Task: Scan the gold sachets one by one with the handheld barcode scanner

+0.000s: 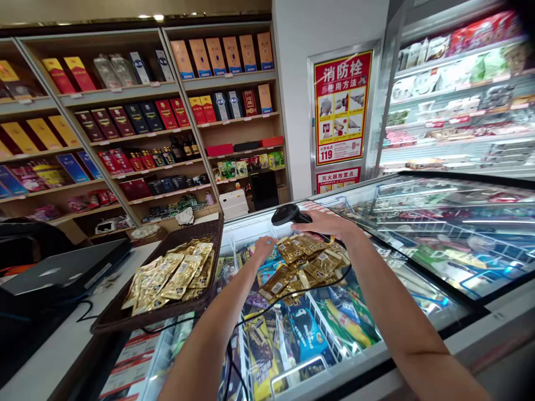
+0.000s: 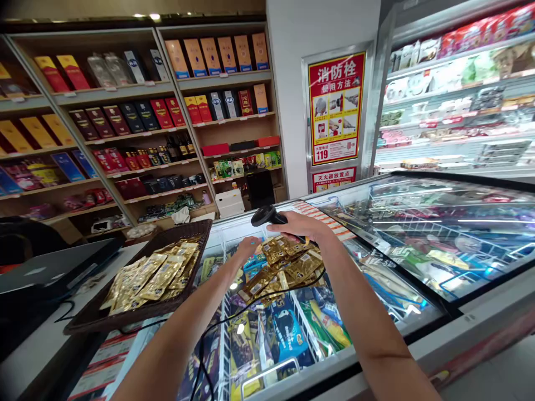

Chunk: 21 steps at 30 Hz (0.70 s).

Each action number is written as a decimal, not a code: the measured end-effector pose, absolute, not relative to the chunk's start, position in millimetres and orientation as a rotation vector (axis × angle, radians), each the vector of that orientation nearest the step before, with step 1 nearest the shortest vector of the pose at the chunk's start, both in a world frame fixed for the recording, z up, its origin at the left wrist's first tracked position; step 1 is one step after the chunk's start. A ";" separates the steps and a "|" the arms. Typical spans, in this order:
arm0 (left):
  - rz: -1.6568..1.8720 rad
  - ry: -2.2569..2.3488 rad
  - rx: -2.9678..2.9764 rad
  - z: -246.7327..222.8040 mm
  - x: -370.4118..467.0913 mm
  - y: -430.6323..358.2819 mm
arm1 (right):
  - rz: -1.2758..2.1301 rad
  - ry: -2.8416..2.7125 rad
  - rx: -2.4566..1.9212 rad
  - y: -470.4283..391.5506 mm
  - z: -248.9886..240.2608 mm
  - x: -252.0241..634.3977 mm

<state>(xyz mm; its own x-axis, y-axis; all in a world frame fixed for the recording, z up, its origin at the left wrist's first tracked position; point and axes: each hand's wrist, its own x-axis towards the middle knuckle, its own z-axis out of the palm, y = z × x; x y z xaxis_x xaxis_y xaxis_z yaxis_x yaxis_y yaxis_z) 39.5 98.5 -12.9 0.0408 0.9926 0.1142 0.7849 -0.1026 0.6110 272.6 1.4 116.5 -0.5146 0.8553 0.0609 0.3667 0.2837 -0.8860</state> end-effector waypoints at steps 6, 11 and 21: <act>0.795 1.701 1.668 -34.7 62.0 121.1 | 1.249 -1.887 -1.097 12.9 113.0 272.8; 1.019 1.549 1.297 -31.7 20.7 123.9 | 1.300 -1.881 -1.094 16.2 106.7 262.0; 1.521 1.147 0.703 -25.2 -27.1 108.9 | 1.376 -1.742 -1.111 22.4 88.0 224.2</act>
